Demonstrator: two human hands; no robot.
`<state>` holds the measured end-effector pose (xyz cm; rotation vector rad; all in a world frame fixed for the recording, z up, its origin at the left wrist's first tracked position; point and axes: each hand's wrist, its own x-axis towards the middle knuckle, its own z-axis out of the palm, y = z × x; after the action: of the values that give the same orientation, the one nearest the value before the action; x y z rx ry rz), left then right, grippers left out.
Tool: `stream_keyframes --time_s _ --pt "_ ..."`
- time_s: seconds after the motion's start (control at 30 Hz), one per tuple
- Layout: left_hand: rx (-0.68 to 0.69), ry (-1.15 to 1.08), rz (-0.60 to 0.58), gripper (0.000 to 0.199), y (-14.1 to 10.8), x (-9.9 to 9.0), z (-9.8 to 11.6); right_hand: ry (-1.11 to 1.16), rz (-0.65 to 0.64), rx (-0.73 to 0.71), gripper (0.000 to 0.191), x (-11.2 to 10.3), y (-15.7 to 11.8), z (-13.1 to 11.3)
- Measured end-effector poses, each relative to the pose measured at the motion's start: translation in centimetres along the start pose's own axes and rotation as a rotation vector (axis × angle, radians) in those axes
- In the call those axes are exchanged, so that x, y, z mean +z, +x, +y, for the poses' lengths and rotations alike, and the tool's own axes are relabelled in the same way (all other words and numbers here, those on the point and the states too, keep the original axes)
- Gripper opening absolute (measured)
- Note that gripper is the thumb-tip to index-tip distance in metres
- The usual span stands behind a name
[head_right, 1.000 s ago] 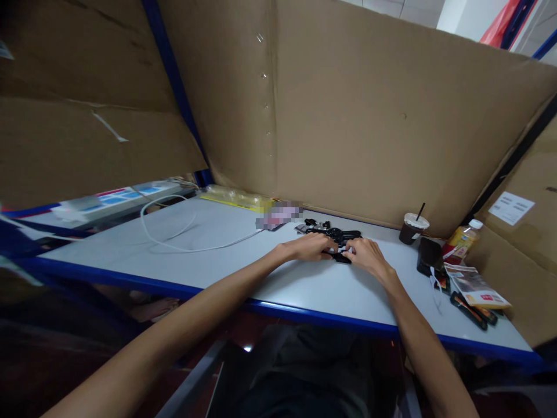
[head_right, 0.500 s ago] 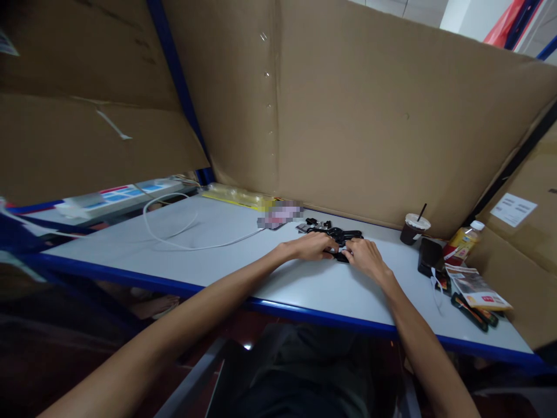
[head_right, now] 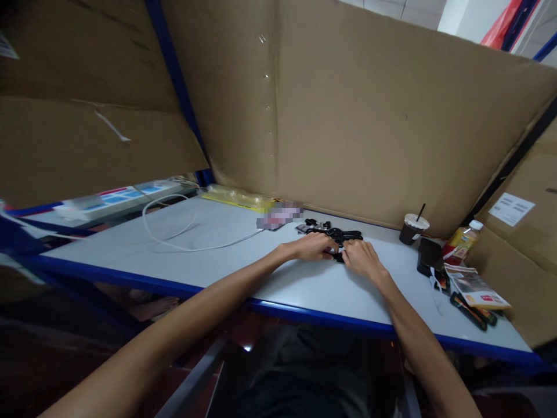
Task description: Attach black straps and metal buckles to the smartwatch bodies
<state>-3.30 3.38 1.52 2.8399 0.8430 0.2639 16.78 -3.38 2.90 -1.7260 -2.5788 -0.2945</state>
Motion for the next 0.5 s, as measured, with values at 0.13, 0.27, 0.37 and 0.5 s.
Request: stream_keyframes --time_s 0.13,0.27,0.37,0.5 --pt "-0.007 0.007 -0.006 0.018 -0.04 -0.07 0.23 -0.011 0.007 0.013 0.028 0.24 0.06 -0.10" --pt "-0.008 0.009 -0.007 0.017 -0.12 -0.23 0.48 -0.026 0.010 0.029 0.028 0.49 0.15 -0.15" --pt "-0.012 0.010 -0.010 0.018 -0.14 -0.32 0.59 -0.038 0.005 0.037 0.029 0.59 0.22 -0.28" --pt "-0.016 0.014 -0.016 0.017 -0.14 -0.42 0.66 -0.040 0.010 0.046 0.029 0.56 0.25 -0.43"
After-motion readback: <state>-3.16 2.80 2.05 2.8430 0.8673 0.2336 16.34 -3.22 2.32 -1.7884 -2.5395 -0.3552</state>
